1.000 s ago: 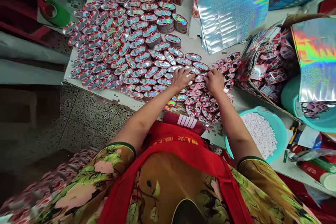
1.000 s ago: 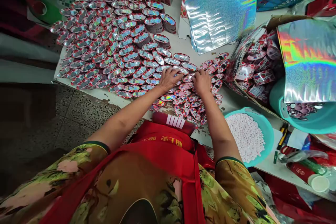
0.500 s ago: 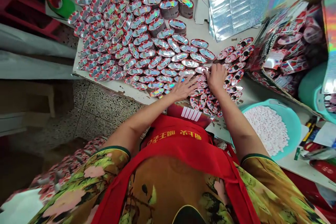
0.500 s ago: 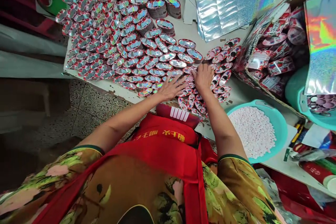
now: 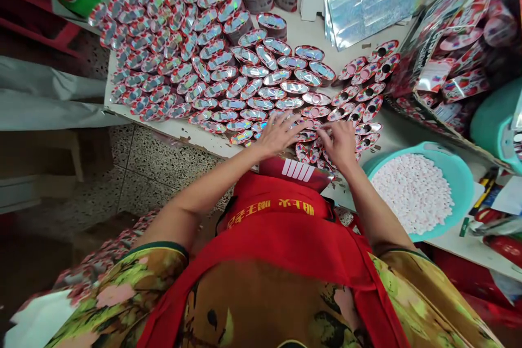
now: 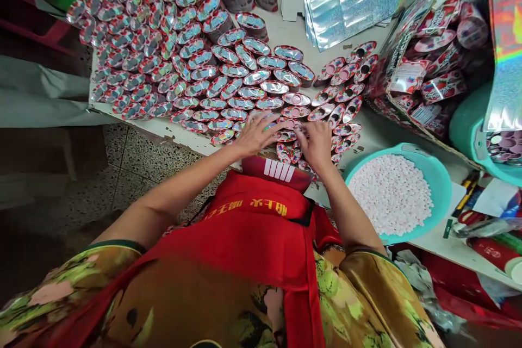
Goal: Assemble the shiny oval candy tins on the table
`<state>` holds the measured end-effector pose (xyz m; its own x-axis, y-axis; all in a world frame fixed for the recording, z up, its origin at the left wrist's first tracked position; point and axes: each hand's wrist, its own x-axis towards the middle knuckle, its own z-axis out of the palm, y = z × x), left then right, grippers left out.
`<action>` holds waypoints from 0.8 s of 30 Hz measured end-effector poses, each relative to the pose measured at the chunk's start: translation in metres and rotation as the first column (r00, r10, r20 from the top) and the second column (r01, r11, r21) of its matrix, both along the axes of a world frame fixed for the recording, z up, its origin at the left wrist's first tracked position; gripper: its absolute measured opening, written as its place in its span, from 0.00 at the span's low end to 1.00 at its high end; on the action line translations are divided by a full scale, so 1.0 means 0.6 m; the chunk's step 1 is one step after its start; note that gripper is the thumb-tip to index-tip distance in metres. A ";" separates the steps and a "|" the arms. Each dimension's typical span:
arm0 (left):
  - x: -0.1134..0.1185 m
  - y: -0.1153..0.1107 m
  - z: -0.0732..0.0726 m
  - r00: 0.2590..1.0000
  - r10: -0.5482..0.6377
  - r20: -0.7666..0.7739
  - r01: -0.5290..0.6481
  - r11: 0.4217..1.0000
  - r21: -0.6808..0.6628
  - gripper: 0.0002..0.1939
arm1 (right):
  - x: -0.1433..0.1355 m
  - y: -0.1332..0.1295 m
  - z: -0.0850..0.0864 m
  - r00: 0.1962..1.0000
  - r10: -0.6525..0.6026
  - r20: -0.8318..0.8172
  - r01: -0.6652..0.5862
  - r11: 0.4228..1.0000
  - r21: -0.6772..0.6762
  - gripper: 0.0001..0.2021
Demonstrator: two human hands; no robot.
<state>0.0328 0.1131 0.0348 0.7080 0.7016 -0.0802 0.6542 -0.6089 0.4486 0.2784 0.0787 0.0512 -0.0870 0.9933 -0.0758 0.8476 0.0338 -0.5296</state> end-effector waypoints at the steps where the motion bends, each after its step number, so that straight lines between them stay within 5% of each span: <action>1: -0.007 -0.022 0.010 1.000 0.014 0.004 -0.014 1.000 -0.004 0.22 | -0.002 -0.032 0.011 0.998 0.050 -0.042 -0.052 0.998 -0.043 0.18; 6: -0.052 -0.122 0.021 0.994 0.096 -0.061 -0.093 0.994 0.055 0.17 | -0.060 -0.118 0.023 0.971 0.230 -0.060 -0.238 0.942 -0.236 0.16; 14: -0.069 -0.165 -0.016 0.987 0.011 -0.161 -0.004 0.999 0.045 0.22 | -0.135 -0.085 0.004 0.938 0.319 0.139 -0.245 0.889 -0.387 0.17; 20: -0.096 -0.192 -0.023 0.997 -0.076 0.032 0.075 0.997 0.036 0.17 | -0.133 -0.081 0.003 0.927 0.325 0.187 -0.226 0.882 -0.413 0.16; 22: -0.110 -0.204 -0.020 0.979 -0.114 0.167 0.124 0.991 -0.048 0.15 | -0.134 -0.081 -0.002 0.927 0.319 0.198 -0.222 0.891 -0.396 0.16; 24: -0.118 -0.214 -0.010 0.960 -0.011 0.278 0.070 0.977 -0.203 0.15 | -0.135 -0.083 -0.008 0.934 0.303 0.191 -0.219 0.905 -0.365 0.16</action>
<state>-0.0381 -0.0155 0.0289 0.7507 0.6603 -0.0205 0.4647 -0.5058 0.7268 0.1976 0.0288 0.0463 -0.2777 0.8498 -0.4481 0.9339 0.1293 -0.3334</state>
